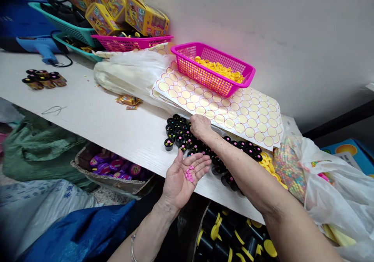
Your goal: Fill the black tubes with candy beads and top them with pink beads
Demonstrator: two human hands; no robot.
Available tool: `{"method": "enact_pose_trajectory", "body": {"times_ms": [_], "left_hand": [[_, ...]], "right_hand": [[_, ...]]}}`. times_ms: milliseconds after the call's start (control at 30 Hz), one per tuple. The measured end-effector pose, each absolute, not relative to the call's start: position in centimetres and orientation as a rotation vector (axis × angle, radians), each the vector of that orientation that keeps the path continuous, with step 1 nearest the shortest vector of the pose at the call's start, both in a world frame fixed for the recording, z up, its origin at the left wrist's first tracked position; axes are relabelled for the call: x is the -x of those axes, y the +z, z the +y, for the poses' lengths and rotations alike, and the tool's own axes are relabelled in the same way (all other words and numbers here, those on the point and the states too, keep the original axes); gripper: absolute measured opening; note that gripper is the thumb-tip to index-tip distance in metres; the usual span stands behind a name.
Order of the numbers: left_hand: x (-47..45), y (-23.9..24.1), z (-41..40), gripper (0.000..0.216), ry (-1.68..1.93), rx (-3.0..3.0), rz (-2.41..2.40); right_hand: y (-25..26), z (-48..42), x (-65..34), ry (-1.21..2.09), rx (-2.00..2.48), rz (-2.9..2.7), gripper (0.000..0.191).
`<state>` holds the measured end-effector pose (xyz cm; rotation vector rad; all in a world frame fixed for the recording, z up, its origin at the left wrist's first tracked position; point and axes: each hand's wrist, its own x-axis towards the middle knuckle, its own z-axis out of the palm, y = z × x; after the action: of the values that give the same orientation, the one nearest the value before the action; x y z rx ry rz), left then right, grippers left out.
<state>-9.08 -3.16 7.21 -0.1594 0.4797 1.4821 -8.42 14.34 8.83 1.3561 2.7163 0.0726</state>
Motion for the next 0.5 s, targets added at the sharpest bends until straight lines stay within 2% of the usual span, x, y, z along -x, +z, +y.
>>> {"method": "enact_pose_trajectory", "body": {"times_ms": [267,500], "left_hand": [[9.00,7.22,-3.17,0.054,1.477,0.155,0.483],[8.94,7.21,-3.04,0.053,1.479,0.148,0.497]], "right_hand": [[8.98,14.78,7.57,0.032,-1.266,2.755,0.029],[9.05,14.53,8.14,0.247,-1.006,2.777,0.032]]}}
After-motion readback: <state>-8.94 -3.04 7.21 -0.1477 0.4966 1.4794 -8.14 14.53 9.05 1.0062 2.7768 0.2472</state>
